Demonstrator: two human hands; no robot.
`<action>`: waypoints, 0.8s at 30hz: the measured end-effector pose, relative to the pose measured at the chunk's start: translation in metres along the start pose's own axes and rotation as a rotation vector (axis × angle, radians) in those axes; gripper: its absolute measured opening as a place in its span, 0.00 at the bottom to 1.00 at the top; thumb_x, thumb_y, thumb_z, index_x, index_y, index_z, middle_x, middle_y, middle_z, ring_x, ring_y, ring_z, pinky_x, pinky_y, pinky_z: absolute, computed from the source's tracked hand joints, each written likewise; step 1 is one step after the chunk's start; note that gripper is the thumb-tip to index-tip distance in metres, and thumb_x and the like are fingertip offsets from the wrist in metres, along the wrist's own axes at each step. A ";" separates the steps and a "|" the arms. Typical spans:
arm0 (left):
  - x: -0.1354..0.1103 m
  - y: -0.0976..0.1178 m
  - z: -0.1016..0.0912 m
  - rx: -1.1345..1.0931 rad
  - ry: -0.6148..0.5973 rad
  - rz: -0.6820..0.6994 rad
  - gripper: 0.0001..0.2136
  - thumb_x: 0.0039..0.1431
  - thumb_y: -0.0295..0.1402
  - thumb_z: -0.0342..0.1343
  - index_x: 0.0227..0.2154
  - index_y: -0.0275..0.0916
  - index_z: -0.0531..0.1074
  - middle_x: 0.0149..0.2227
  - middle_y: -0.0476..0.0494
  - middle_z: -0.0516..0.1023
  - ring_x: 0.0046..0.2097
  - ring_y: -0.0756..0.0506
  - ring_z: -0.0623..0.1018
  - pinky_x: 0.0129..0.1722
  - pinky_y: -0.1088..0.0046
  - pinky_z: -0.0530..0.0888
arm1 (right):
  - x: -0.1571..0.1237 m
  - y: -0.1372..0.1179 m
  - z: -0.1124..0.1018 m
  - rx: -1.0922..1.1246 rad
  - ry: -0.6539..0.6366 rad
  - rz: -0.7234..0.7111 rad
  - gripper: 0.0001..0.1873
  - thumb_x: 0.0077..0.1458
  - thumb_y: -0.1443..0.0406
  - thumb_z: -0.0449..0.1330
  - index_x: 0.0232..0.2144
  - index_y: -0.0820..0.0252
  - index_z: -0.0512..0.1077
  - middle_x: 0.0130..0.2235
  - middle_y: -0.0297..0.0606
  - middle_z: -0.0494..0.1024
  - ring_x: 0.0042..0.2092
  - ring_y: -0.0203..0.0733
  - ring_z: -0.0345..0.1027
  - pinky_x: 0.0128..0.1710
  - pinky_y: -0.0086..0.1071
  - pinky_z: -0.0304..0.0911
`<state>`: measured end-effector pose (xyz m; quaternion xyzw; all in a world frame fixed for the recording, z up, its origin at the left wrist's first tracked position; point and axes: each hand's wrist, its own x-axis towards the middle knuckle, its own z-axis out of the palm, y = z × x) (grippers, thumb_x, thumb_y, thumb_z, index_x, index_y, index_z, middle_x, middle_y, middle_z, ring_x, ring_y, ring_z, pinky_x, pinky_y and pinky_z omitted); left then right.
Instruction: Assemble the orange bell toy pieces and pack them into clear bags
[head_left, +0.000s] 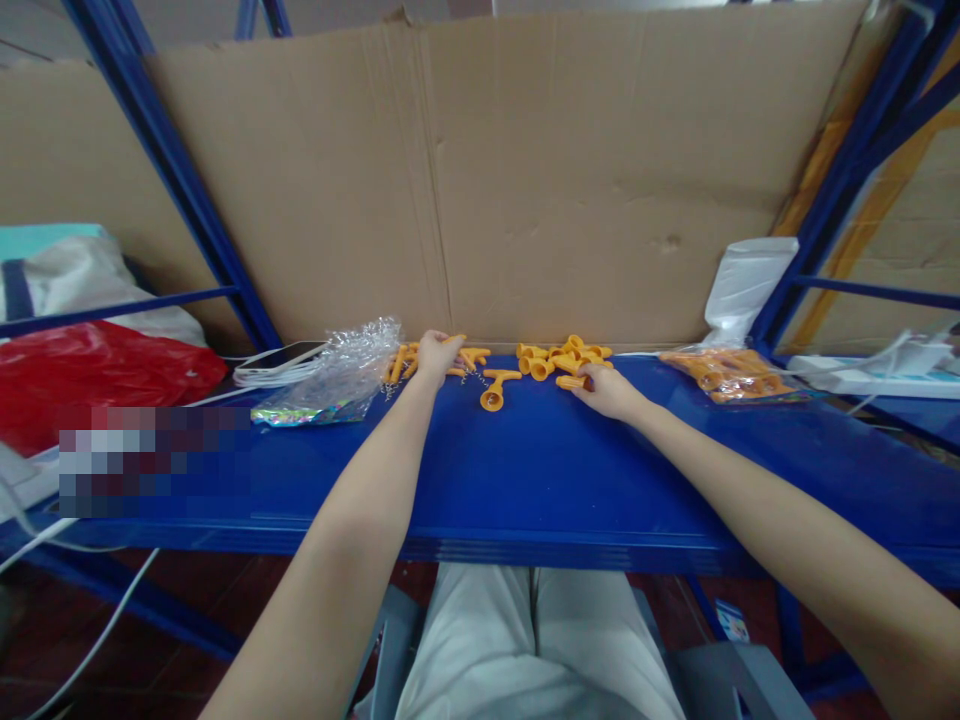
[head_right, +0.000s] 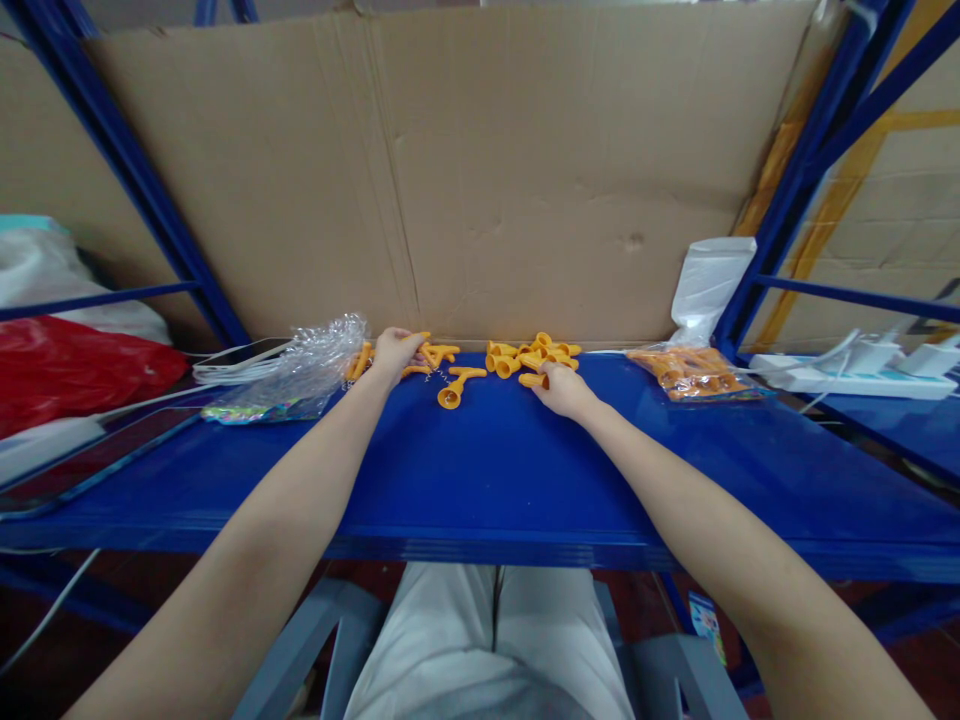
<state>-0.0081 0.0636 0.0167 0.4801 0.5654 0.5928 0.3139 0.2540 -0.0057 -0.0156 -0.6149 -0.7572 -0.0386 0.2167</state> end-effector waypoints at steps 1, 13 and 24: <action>0.001 0.000 0.000 -0.010 -0.002 0.002 0.06 0.48 0.27 0.57 0.28 0.36 0.65 0.14 0.55 0.65 0.18 0.52 0.70 0.25 0.75 0.71 | 0.000 0.000 0.000 0.000 0.002 -0.002 0.12 0.54 0.64 0.56 0.41 0.61 0.71 0.40 0.45 0.78 0.42 0.46 0.72 0.43 0.36 0.65; -0.007 0.040 0.004 -0.304 -0.019 -0.042 0.03 0.47 0.25 0.58 0.26 0.34 0.69 0.21 0.51 0.71 0.24 0.54 0.71 0.24 0.80 0.66 | 0.000 -0.002 -0.004 -0.003 -0.007 0.034 0.12 0.53 0.65 0.58 0.40 0.63 0.71 0.35 0.43 0.78 0.37 0.44 0.73 0.38 0.34 0.66; -0.020 0.025 0.022 -0.242 -0.279 -0.086 0.07 0.44 0.21 0.61 0.23 0.35 0.68 0.19 0.52 0.71 0.21 0.55 0.69 0.24 0.79 0.68 | 0.000 0.003 -0.006 0.014 -0.027 0.014 0.12 0.52 0.65 0.60 0.39 0.63 0.72 0.32 0.41 0.77 0.35 0.42 0.73 0.36 0.33 0.66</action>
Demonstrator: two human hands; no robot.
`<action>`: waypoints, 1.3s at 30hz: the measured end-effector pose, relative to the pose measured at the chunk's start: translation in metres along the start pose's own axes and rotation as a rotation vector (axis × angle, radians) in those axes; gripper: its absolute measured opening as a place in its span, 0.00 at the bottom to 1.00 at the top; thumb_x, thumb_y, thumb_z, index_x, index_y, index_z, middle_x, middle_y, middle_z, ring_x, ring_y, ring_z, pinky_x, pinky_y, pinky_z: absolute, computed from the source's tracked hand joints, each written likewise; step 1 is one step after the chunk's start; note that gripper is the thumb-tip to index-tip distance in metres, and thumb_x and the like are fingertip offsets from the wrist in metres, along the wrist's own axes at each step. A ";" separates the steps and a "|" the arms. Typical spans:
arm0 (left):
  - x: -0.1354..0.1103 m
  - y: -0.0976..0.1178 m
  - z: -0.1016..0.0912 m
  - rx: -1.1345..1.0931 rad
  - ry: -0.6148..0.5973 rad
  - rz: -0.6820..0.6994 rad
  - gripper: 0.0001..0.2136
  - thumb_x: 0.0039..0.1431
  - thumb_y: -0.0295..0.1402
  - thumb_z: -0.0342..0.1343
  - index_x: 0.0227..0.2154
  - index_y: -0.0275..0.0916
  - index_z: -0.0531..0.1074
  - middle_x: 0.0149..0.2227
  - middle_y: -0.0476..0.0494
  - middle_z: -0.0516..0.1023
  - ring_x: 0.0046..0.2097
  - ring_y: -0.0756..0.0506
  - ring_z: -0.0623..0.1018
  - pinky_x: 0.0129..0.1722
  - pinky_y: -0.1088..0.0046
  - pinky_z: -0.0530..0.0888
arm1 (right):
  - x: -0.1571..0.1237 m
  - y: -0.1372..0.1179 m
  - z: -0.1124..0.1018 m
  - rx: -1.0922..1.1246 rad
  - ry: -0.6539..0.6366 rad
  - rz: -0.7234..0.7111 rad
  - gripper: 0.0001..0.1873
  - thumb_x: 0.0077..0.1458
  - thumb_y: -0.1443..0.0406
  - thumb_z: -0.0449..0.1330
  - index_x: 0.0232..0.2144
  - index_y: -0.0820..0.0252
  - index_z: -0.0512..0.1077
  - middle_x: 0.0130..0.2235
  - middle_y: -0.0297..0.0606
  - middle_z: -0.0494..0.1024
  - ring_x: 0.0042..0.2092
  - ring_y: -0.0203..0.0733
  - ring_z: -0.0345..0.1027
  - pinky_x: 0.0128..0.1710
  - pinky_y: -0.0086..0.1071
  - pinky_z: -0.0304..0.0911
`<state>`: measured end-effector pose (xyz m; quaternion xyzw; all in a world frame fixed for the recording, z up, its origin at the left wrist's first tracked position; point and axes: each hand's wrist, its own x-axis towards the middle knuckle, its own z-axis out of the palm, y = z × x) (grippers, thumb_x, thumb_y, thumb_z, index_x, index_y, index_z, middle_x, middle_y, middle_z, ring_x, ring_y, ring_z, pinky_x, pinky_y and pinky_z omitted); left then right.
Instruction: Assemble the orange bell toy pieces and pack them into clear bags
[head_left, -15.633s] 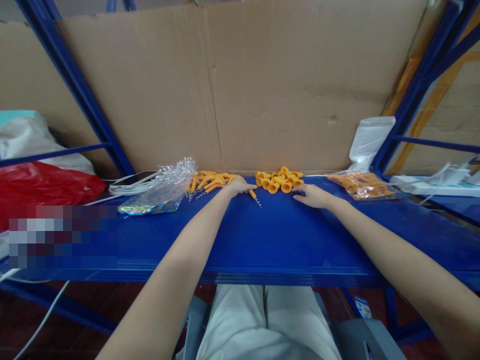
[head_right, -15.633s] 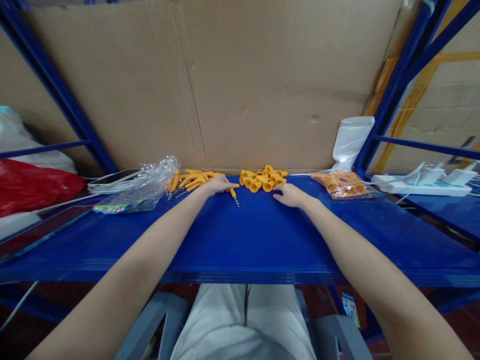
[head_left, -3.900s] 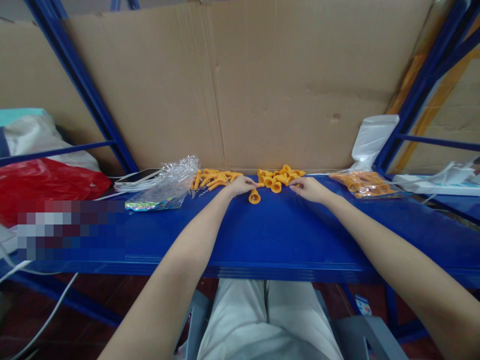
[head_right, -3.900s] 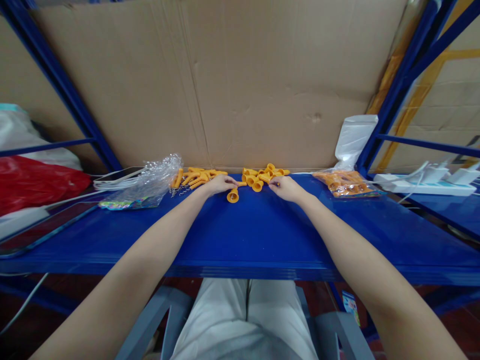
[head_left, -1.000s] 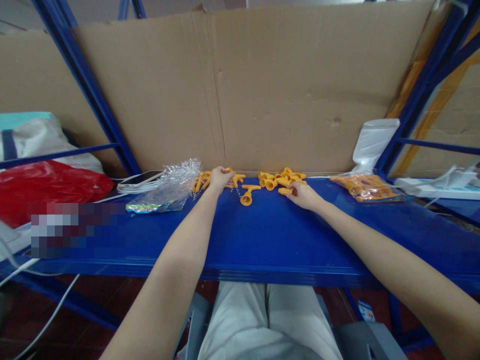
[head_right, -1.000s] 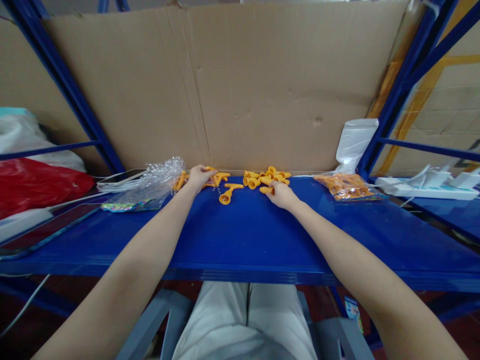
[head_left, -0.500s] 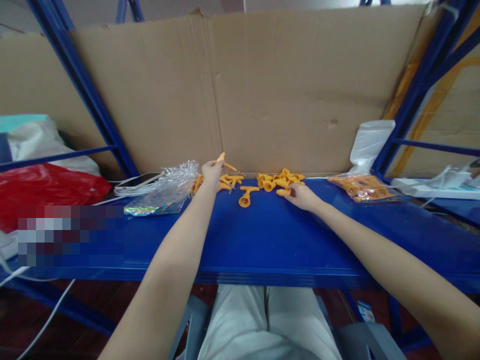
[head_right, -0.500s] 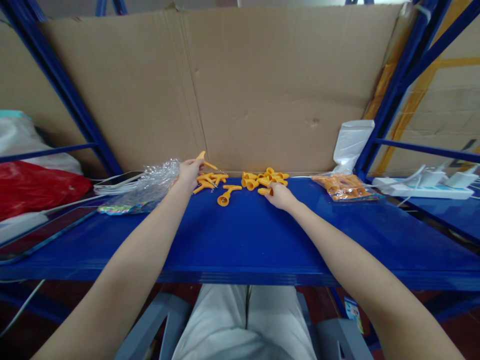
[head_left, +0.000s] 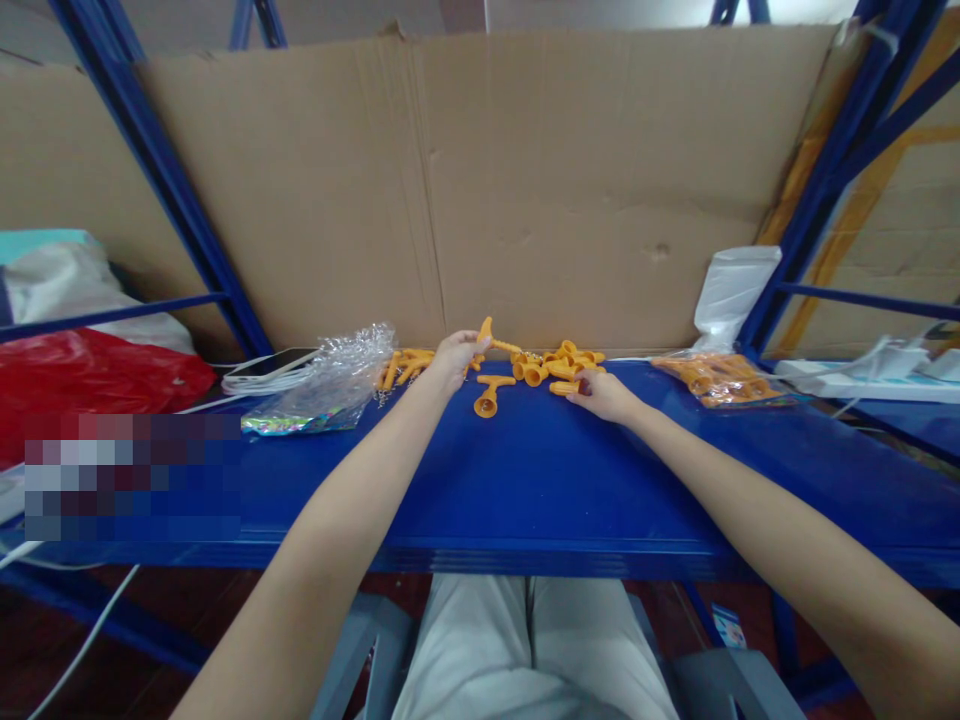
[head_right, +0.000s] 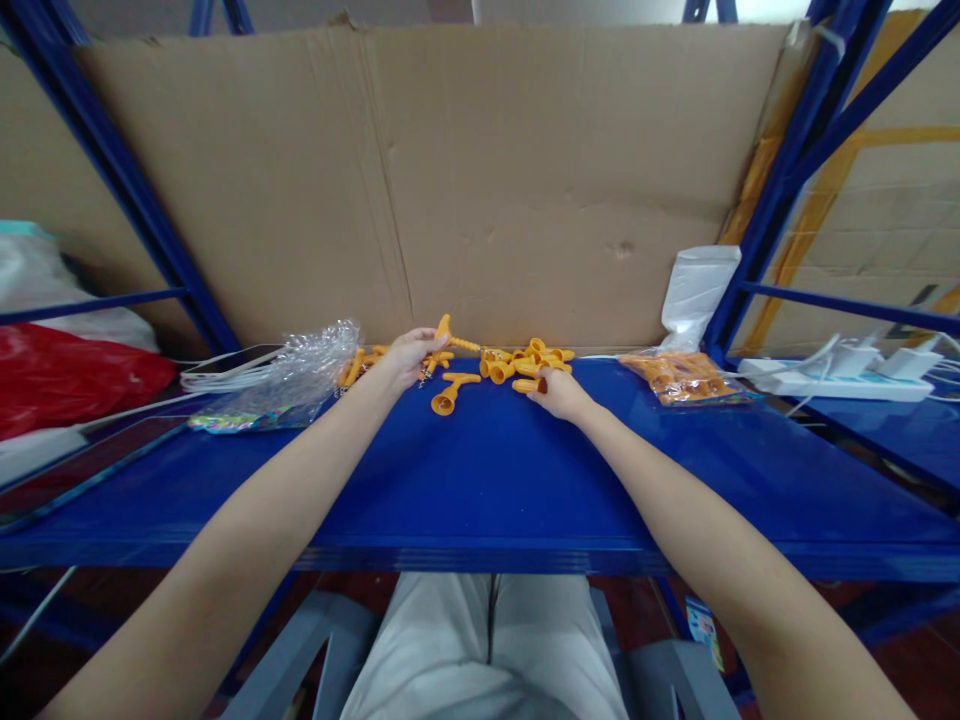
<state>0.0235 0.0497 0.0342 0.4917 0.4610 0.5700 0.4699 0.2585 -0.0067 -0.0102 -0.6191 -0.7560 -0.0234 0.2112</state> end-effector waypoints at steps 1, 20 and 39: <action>0.000 0.001 0.000 0.003 -0.005 0.006 0.08 0.43 0.21 0.62 0.23 0.35 0.68 0.19 0.52 0.71 0.21 0.55 0.69 0.24 0.79 0.67 | 0.000 0.000 0.000 0.000 -0.005 0.001 0.12 0.52 0.65 0.60 0.39 0.64 0.72 0.32 0.41 0.77 0.35 0.42 0.73 0.36 0.32 0.66; -0.014 -0.011 0.001 -0.023 -0.179 -0.059 0.09 0.51 0.15 0.53 0.26 0.35 0.63 0.24 0.50 0.70 0.22 0.56 0.69 0.28 0.79 0.67 | -0.001 -0.003 -0.001 0.009 -0.026 0.041 0.15 0.51 0.67 0.61 0.42 0.67 0.71 0.37 0.44 0.78 0.39 0.44 0.73 0.40 0.32 0.66; -0.027 -0.010 0.006 -0.071 -0.315 -0.099 0.12 0.50 0.14 0.54 0.23 0.36 0.60 0.16 0.57 0.60 0.17 0.58 0.61 0.18 0.82 0.58 | -0.001 0.000 0.001 0.014 -0.009 0.024 0.16 0.51 0.67 0.62 0.44 0.67 0.71 0.36 0.44 0.78 0.40 0.44 0.74 0.41 0.34 0.67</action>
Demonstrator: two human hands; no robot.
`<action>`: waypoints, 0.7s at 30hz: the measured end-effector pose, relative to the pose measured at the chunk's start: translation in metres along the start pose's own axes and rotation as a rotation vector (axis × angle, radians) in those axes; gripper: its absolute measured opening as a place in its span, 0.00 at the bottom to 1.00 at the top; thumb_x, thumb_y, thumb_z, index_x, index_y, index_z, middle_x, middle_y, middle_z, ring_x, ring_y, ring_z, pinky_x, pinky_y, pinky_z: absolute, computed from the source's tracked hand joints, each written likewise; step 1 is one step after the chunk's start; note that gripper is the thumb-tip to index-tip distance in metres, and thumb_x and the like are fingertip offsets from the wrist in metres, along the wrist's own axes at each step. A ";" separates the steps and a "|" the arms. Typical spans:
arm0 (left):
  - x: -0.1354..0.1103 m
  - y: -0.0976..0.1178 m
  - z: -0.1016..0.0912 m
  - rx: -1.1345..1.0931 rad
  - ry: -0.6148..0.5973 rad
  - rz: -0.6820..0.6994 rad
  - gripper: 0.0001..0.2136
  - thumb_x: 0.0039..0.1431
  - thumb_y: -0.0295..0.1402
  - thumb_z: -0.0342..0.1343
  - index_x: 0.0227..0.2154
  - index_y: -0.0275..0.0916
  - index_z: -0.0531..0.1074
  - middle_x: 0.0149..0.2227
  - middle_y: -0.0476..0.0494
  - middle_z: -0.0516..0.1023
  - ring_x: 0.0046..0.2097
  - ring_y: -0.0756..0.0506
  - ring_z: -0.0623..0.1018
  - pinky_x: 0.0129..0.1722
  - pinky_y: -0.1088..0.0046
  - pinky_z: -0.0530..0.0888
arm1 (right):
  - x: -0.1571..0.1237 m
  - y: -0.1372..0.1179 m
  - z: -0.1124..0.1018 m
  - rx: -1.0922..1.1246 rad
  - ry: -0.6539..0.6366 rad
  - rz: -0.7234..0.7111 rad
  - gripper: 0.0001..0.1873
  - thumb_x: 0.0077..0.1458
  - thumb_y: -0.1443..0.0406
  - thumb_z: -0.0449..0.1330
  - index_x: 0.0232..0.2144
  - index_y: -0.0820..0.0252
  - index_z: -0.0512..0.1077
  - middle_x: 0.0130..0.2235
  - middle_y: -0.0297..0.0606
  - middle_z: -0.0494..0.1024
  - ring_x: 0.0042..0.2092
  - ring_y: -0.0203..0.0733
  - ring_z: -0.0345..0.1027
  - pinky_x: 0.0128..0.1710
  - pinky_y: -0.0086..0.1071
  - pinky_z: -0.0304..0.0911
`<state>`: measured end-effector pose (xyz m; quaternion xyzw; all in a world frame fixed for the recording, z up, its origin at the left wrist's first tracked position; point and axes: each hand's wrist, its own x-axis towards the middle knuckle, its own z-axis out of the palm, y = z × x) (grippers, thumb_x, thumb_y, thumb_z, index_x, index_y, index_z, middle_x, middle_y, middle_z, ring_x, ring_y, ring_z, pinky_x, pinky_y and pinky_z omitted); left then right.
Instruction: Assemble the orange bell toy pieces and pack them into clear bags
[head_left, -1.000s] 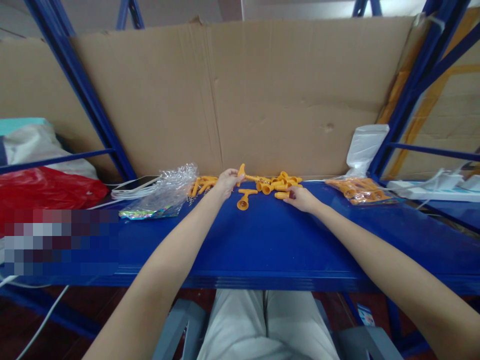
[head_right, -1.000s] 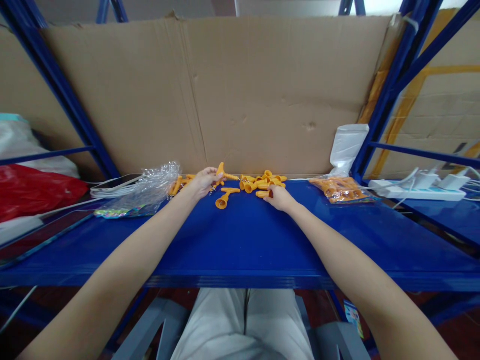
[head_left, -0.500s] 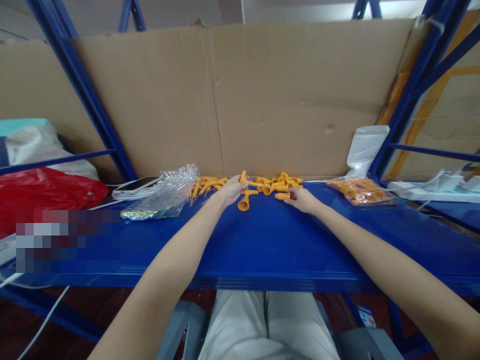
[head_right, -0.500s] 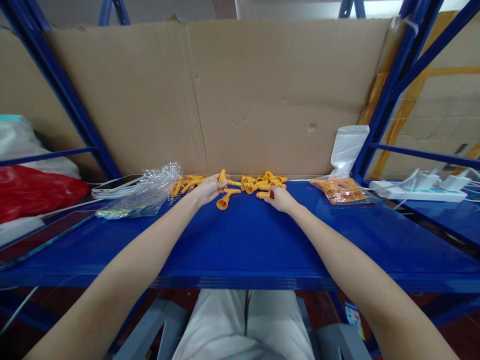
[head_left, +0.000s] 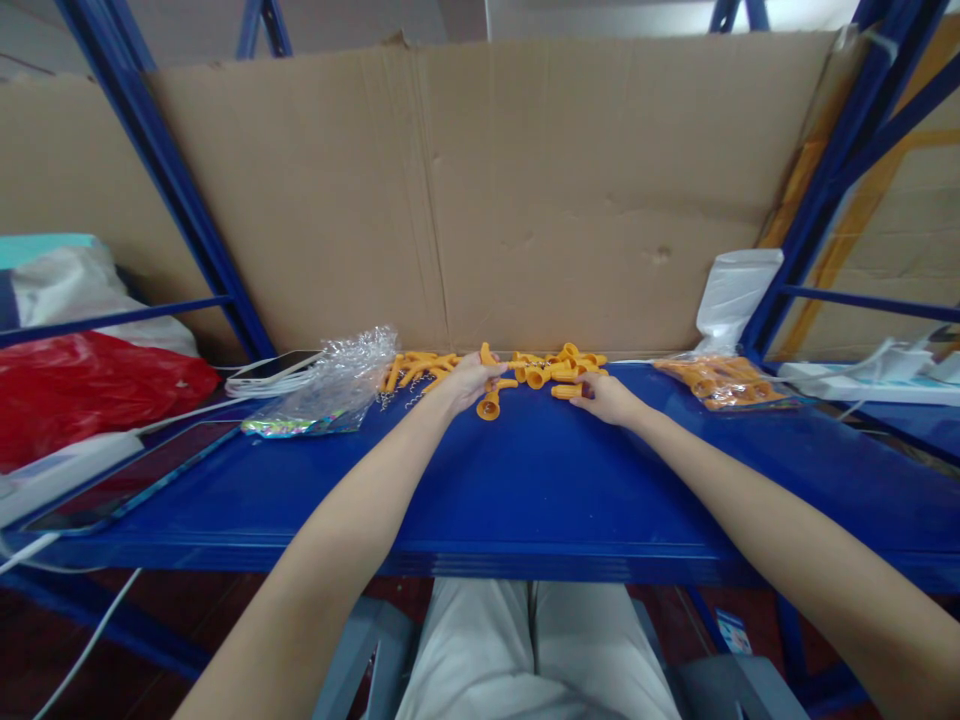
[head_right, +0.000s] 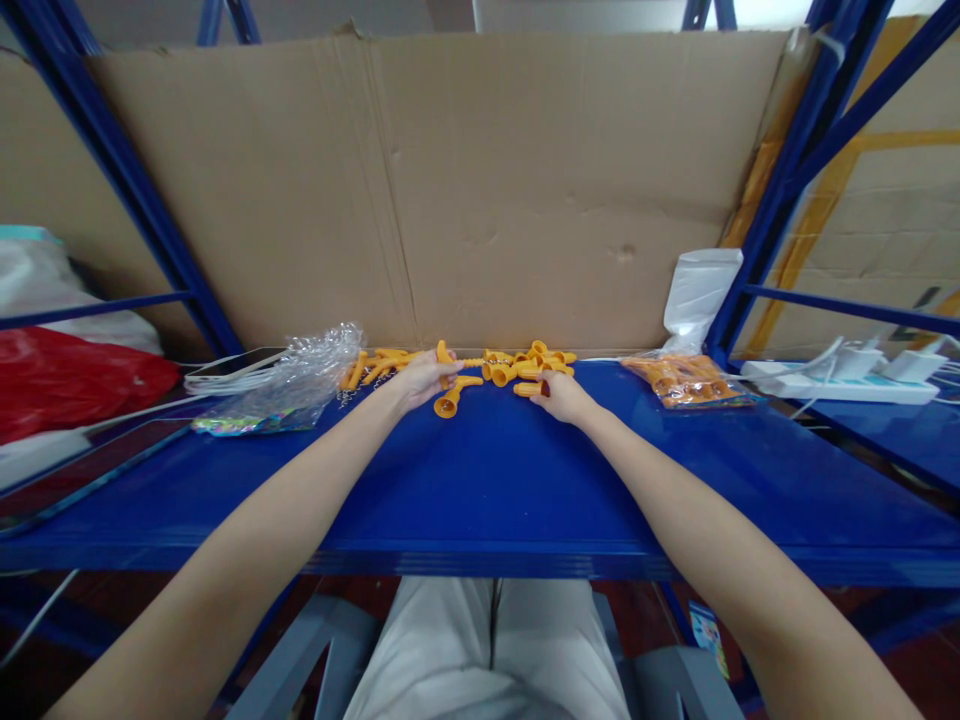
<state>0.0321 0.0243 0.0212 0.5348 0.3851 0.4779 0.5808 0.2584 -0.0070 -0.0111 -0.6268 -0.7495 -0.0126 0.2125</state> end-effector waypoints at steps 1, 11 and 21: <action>-0.001 0.000 0.001 -0.001 0.006 0.001 0.12 0.50 0.14 0.55 0.23 0.36 0.60 0.16 0.57 0.60 0.16 0.58 0.61 0.18 0.82 0.58 | 0.000 0.000 0.000 0.001 0.005 -0.010 0.16 0.51 0.67 0.62 0.43 0.66 0.71 0.36 0.44 0.78 0.40 0.44 0.74 0.41 0.34 0.68; -0.005 0.003 0.004 0.040 0.023 0.026 0.15 0.48 0.17 0.59 0.21 0.37 0.58 0.12 0.60 0.58 0.13 0.59 0.58 0.17 0.82 0.56 | 0.011 0.017 0.007 0.218 0.147 -0.062 0.14 0.50 0.66 0.61 0.41 0.63 0.73 0.39 0.45 0.78 0.38 0.46 0.74 0.41 0.39 0.69; -0.009 0.005 0.008 0.080 0.030 0.020 0.16 0.47 0.16 0.58 0.20 0.38 0.56 0.10 0.62 0.54 0.13 0.59 0.55 0.16 0.81 0.52 | 0.015 0.026 0.007 0.826 0.119 -0.124 0.20 0.48 0.60 0.63 0.43 0.63 0.68 0.44 0.47 0.77 0.43 0.44 0.74 0.46 0.42 0.68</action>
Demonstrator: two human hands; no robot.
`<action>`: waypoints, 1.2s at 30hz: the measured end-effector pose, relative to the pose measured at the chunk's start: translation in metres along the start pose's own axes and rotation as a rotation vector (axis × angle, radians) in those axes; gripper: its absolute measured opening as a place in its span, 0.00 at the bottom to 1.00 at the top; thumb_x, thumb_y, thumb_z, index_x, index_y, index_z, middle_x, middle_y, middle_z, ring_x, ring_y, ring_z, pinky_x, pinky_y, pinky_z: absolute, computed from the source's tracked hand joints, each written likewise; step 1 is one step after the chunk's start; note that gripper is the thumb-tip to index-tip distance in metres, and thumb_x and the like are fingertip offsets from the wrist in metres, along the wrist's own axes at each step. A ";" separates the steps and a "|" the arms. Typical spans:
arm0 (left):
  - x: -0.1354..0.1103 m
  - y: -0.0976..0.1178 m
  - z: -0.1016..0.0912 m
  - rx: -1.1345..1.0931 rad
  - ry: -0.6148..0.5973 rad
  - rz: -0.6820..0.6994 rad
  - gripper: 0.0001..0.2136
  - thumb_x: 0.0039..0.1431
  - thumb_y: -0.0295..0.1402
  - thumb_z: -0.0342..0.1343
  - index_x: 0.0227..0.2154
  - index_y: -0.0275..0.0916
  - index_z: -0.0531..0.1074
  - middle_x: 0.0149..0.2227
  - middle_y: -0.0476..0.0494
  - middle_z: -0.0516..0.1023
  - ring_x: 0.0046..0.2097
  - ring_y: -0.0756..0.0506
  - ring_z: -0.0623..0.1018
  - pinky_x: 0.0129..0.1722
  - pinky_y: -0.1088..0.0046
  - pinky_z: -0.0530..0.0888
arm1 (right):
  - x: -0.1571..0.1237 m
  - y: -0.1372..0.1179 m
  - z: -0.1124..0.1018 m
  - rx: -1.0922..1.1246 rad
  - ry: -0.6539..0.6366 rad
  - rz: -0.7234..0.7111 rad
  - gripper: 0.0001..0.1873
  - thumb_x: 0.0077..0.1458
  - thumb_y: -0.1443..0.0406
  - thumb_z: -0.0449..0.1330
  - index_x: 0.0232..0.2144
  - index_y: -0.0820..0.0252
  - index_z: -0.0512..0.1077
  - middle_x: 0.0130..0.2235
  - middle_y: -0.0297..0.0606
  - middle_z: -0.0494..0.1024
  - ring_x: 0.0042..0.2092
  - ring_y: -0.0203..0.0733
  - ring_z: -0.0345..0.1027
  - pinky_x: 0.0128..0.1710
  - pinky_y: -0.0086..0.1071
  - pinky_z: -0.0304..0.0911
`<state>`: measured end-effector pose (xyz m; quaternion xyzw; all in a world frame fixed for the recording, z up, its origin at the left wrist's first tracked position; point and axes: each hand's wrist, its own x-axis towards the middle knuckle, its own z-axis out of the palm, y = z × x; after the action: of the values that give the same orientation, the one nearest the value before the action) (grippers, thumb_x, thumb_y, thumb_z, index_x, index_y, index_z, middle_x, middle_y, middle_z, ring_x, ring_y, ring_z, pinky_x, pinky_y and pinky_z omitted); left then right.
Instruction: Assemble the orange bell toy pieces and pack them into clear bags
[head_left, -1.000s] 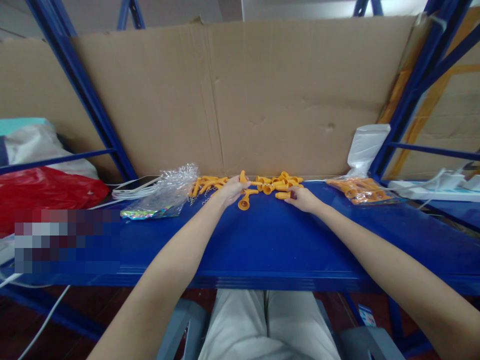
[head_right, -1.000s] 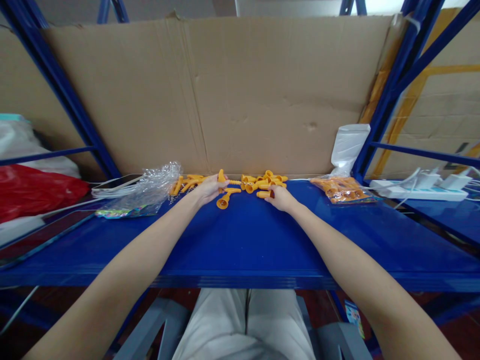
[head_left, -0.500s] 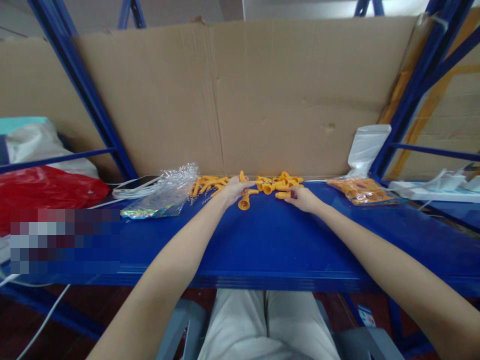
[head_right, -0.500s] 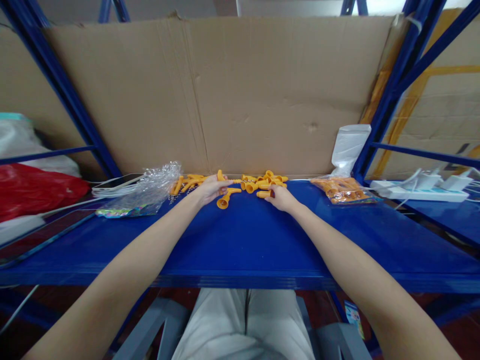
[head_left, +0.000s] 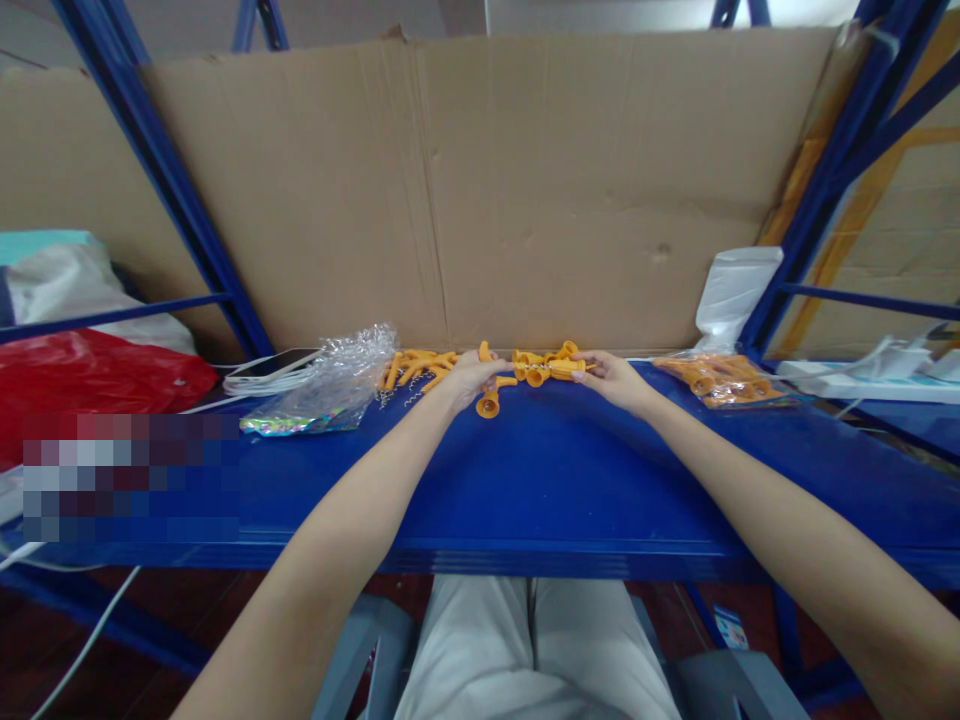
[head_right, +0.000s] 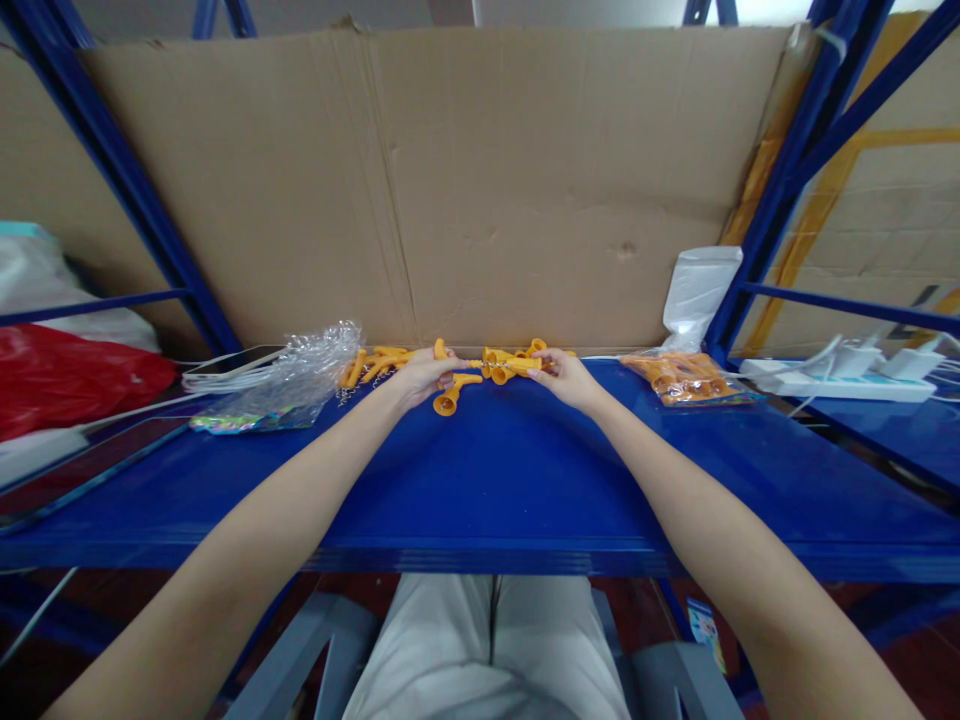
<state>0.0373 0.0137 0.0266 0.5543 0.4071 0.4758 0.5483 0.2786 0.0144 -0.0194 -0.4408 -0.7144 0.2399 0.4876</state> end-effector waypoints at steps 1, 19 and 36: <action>0.000 0.000 0.001 0.007 0.007 0.000 0.17 0.47 0.16 0.59 0.20 0.38 0.56 0.10 0.63 0.54 0.12 0.59 0.55 0.15 0.81 0.51 | -0.001 -0.002 0.000 0.016 -0.005 0.002 0.21 0.47 0.60 0.64 0.43 0.63 0.68 0.44 0.48 0.77 0.43 0.44 0.74 0.46 0.42 0.68; 0.000 -0.001 0.003 0.011 0.028 0.013 0.18 0.42 0.19 0.64 0.21 0.38 0.57 0.11 0.64 0.53 0.13 0.60 0.55 0.15 0.82 0.51 | -0.001 -0.010 -0.007 0.099 -0.036 0.029 0.23 0.44 0.59 0.66 0.43 0.62 0.70 0.43 0.45 0.78 0.44 0.45 0.73 0.48 0.45 0.67; 0.001 -0.002 0.003 0.021 0.065 0.026 0.19 0.39 0.21 0.66 0.22 0.38 0.57 0.12 0.65 0.52 0.13 0.60 0.54 0.15 0.81 0.51 | -0.005 -0.020 -0.006 0.106 -0.069 0.031 0.25 0.42 0.58 0.67 0.43 0.63 0.71 0.45 0.46 0.77 0.44 0.45 0.73 0.50 0.45 0.66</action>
<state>0.0405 0.0141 0.0243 0.5496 0.4226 0.4962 0.5226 0.2770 -0.0006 -0.0041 -0.4167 -0.7103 0.3002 0.4814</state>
